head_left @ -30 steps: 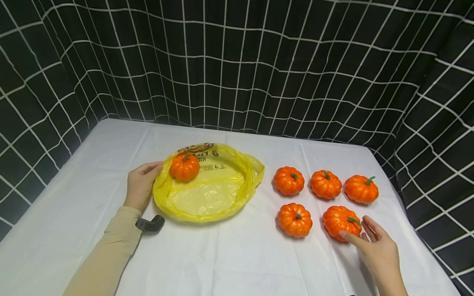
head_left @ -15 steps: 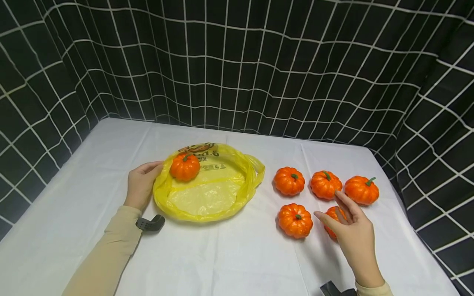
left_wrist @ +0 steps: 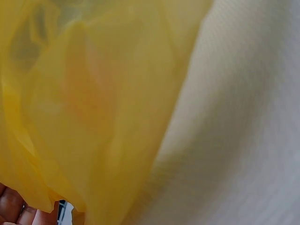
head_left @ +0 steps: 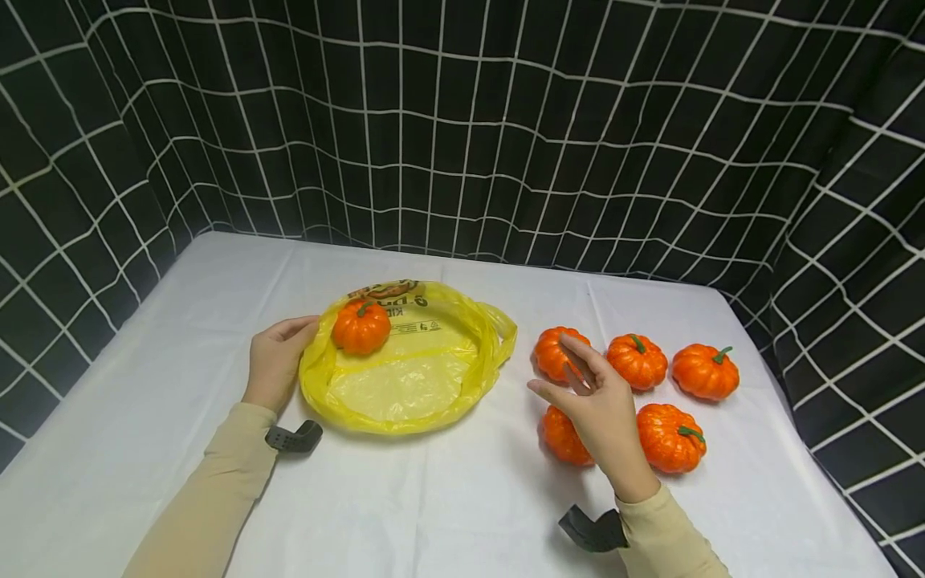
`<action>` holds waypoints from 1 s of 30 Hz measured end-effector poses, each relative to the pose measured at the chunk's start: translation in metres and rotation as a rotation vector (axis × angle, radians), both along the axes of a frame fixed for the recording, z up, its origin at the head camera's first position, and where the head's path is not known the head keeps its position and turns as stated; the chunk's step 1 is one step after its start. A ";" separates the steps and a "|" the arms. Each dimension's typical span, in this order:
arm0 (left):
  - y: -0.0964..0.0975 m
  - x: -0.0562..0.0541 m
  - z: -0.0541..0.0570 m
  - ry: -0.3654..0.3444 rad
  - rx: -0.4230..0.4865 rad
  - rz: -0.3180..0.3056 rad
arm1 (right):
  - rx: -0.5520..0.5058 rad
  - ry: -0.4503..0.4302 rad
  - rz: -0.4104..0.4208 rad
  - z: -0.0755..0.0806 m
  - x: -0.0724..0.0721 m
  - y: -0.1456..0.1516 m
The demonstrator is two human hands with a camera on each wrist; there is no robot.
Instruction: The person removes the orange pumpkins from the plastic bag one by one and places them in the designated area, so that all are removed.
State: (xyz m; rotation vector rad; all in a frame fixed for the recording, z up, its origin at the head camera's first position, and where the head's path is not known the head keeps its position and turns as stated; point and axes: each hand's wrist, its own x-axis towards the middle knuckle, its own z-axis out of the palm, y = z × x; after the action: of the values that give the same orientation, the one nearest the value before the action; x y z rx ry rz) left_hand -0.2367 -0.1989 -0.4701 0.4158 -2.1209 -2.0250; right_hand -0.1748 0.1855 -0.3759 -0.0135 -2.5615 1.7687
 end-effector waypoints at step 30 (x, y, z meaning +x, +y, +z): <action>0.001 0.003 0.005 0.002 -0.029 -0.010 | 0.016 0.045 0.213 -0.015 -0.061 -0.124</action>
State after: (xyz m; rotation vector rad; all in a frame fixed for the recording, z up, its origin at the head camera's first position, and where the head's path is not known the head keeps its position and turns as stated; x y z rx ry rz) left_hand -0.2335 -0.1984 -0.4652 0.3995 -2.1535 -1.9962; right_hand -0.2357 0.0616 -0.3912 0.3066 -2.6310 1.7901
